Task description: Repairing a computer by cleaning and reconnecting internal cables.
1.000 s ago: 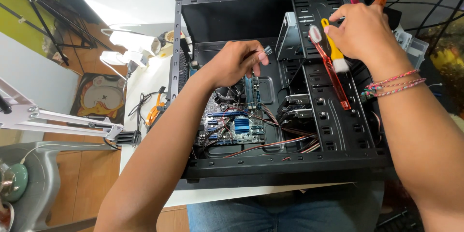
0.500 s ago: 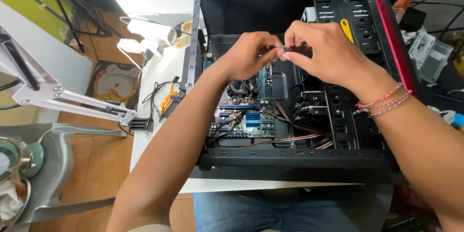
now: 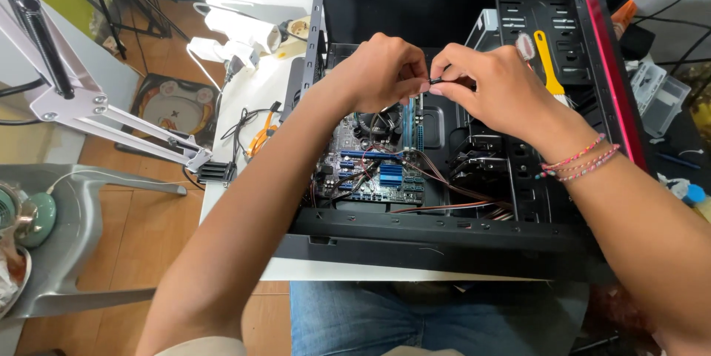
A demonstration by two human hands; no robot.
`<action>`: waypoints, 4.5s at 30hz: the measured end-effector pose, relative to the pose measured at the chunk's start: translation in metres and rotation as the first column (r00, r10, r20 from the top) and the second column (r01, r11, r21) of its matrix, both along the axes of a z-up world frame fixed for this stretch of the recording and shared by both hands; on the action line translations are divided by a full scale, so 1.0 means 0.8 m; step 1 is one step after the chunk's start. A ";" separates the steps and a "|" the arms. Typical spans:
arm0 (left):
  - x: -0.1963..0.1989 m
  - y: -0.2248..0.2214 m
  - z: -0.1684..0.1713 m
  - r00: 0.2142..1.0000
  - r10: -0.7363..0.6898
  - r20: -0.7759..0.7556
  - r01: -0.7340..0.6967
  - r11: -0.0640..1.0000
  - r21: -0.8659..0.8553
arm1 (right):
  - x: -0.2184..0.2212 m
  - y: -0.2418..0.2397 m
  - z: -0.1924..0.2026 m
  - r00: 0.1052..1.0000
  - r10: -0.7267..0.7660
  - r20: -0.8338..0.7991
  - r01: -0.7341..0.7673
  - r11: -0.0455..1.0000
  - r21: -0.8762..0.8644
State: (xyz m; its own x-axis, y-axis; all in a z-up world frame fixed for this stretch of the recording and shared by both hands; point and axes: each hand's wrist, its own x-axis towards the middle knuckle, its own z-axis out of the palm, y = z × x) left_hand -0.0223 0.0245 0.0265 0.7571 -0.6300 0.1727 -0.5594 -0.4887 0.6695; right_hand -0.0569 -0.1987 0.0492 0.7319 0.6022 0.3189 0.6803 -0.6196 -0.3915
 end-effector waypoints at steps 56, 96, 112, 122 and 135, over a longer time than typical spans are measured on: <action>-0.024 0.086 -0.063 0.836 0.202 0.510 -0.240 0.971 0.009 | -0.026 0.112 -0.109 0.601 -0.238 -0.762 0.065 0.966 -0.251; -0.024 0.086 -0.064 0.774 0.161 0.612 -0.291 0.949 0.119 | -0.042 0.101 -0.156 0.755 -0.132 -0.642 0.039 0.987 -0.157; -0.024 0.086 -0.064 0.776 0.145 0.614 -0.263 0.959 0.106 | -0.041 0.107 -0.153 0.772 -0.061 -0.633 -0.026 0.992 -0.127; -0.024 0.088 -0.060 0.791 0.147 0.594 -0.238 0.968 0.077 | -0.031 0.103 -0.146 0.864 0.119 -0.489 -0.209 0.969 -0.134; -0.023 0.088 -0.063 0.771 0.154 0.618 -0.264 0.960 0.090 | -0.026 0.116 -0.129 0.820 0.036 -0.571 -0.244 0.925 -0.292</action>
State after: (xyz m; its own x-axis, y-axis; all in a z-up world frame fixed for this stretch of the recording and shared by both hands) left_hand -0.0410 0.0946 -0.0237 0.6503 -0.5282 0.5461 -0.6900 -0.7113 0.1338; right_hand -0.0777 -0.1056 -0.0539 0.6181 0.7044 -0.3489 0.5072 -0.6965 -0.5076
